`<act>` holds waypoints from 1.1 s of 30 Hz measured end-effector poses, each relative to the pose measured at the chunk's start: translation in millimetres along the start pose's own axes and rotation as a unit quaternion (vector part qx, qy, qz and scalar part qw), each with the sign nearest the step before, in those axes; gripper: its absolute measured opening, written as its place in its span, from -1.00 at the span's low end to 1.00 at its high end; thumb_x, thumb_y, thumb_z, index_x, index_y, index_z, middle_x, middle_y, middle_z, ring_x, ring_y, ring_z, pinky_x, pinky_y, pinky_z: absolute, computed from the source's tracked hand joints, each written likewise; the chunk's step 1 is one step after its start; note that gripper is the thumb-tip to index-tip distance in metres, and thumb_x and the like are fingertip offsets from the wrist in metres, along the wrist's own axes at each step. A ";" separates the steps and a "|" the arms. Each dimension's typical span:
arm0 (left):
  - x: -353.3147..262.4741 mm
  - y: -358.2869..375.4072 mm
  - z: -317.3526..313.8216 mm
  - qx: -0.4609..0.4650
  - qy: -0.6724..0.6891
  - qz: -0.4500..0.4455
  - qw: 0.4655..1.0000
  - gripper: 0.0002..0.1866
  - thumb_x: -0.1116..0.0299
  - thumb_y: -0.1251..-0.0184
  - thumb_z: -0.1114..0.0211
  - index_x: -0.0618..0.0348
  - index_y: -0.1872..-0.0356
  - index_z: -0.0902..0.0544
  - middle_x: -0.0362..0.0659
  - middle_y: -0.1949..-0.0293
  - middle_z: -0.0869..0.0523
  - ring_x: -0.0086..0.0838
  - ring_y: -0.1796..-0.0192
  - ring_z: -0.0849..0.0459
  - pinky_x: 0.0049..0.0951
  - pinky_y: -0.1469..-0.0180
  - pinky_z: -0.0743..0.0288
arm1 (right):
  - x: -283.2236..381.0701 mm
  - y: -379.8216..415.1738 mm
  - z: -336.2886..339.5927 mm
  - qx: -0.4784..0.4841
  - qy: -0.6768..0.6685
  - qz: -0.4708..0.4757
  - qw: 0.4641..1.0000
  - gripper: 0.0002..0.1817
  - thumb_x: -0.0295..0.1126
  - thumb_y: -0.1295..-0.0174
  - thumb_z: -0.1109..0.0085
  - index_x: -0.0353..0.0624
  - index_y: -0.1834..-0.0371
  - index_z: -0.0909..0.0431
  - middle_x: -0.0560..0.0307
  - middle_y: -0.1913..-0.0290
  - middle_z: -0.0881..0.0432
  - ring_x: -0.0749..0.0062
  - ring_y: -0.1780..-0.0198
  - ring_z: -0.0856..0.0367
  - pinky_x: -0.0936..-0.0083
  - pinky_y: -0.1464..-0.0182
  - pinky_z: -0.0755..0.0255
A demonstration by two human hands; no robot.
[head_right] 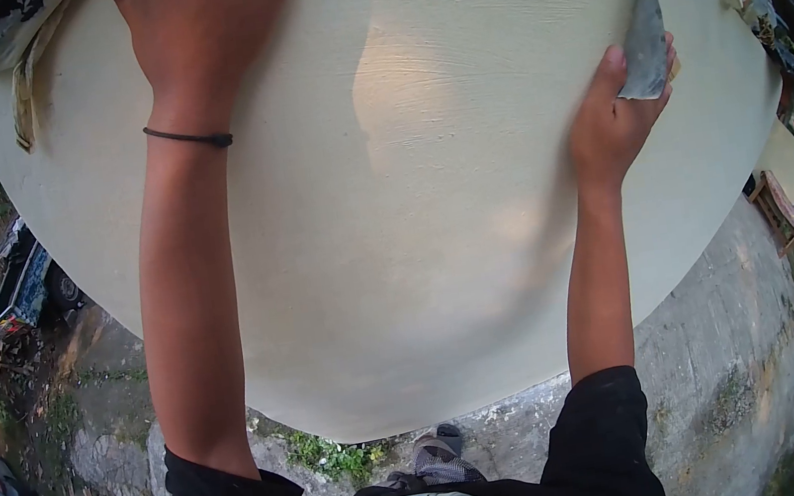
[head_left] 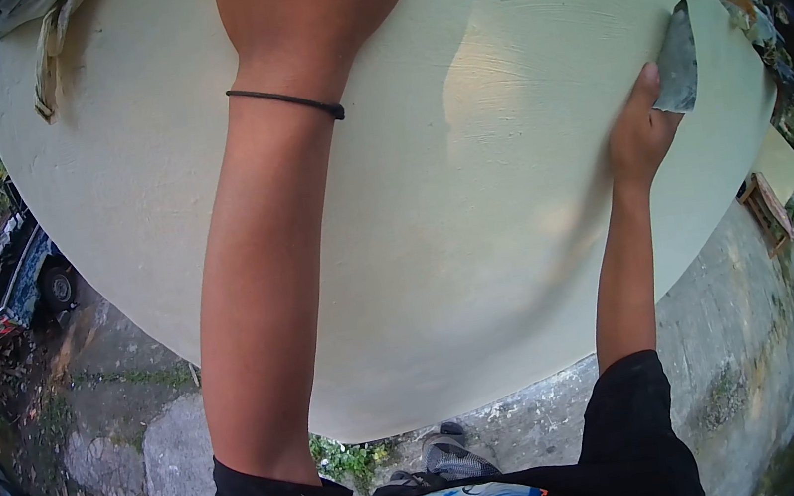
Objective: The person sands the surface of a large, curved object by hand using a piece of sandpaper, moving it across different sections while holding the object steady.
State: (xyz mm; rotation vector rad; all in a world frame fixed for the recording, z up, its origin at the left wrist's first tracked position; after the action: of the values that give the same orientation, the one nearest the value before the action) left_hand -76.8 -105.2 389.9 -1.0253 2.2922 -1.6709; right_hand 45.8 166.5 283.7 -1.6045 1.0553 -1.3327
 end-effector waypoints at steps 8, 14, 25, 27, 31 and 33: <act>-1.0 -2.2 1.6 0.006 -0.008 -0.021 1.000 -0.62 0.29 -0.27 -0.11 0.13 -0.11 -0.53 -0.06 -0.11 -0.57 -0.30 -0.28 -0.42 -0.27 -0.37 -0.06 | 104.1 161.3 -73.3 0.296 0.207 0.511 0.780 -0.54 -0.03 -0.29 0.00 0.59 -0.29 -0.36 0.50 -0.46 -0.20 0.59 -0.49 -0.09 0.32 -0.58 0.34; -5.2 -3.6 2.1 -0.001 -0.008 -0.016 1.000 -0.62 0.30 -0.26 -0.13 0.09 -0.11 -0.54 -0.07 -0.13 -0.57 -0.29 -0.30 -0.41 -0.25 -0.38 -0.06 | -6.8 -9.2 23.0 -0.028 0.056 0.033 0.997 -0.50 -0.17 -0.46 0.16 -0.26 -0.33 -0.32 -0.12 -0.44 -0.22 0.06 -0.51 0.00 0.17 -0.48 0.24; 1.6 0.5 -3.4 0.033 -0.026 0.003 0.999 -0.61 0.32 -0.27 -0.13 0.04 -0.13 -0.54 -0.08 -0.19 -0.55 -0.29 -0.33 -0.39 -0.26 -0.40 -0.05 | 47.9 96.1 -15.5 0.164 0.197 0.289 0.922 -0.60 -0.29 -0.37 0.06 0.12 -0.26 -0.49 0.05 -0.43 -0.28 0.20 -0.50 -0.10 0.21 -0.51 0.25; -0.8 0.0 -2.3 0.012 -0.025 -0.012 1.000 -0.62 0.33 -0.27 -0.13 0.04 -0.14 -0.54 -0.09 -0.18 -0.55 -0.30 -0.33 -0.39 -0.27 -0.39 -0.05 | -7.4 37.4 20.2 0.054 0.117 0.103 0.986 -0.54 -0.27 -0.42 0.10 -0.22 -0.32 -0.36 -0.13 -0.44 -0.23 0.07 -0.52 -0.03 0.15 -0.49 0.25; 1.1 -0.4 -7.9 0.052 -0.092 0.014 0.994 -0.62 0.33 -0.28 -0.13 0.04 -0.13 -0.54 -0.09 -0.18 -0.56 -0.31 -0.33 -0.39 -0.28 -0.39 -0.06 | -23.6 68.2 28.6 -0.023 0.093 -0.016 0.995 -0.51 -0.32 -0.44 0.18 -0.33 -0.37 -0.26 -0.16 -0.45 -0.18 0.01 -0.53 0.04 0.10 -0.49 0.29; 1.7 -2.0 -6.5 0.058 -0.080 0.015 0.995 -0.63 0.33 -0.29 -0.13 0.03 -0.14 -0.54 -0.09 -0.18 -0.56 -0.31 -0.34 -0.39 -0.28 -0.39 -0.06 | 24.2 114.8 0.6 0.044 0.145 0.092 0.984 -0.51 -0.39 -0.40 0.17 -0.33 -0.37 -0.26 -0.16 -0.47 -0.14 -0.03 -0.54 0.08 0.07 -0.49 0.30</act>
State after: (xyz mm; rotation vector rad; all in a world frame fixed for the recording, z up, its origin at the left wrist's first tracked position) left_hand -80.2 -101.3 394.6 -1.0529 2.0757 -1.6244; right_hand 35.7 103.9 184.9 -1.2383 1.2667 -1.4925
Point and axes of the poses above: each hand's wrist, its own y-axis away from the middle knuckle, its own z-axis out of the back of the hand, x = y × z, the point moved 10 cm from there along -y, towards the middle knuckle
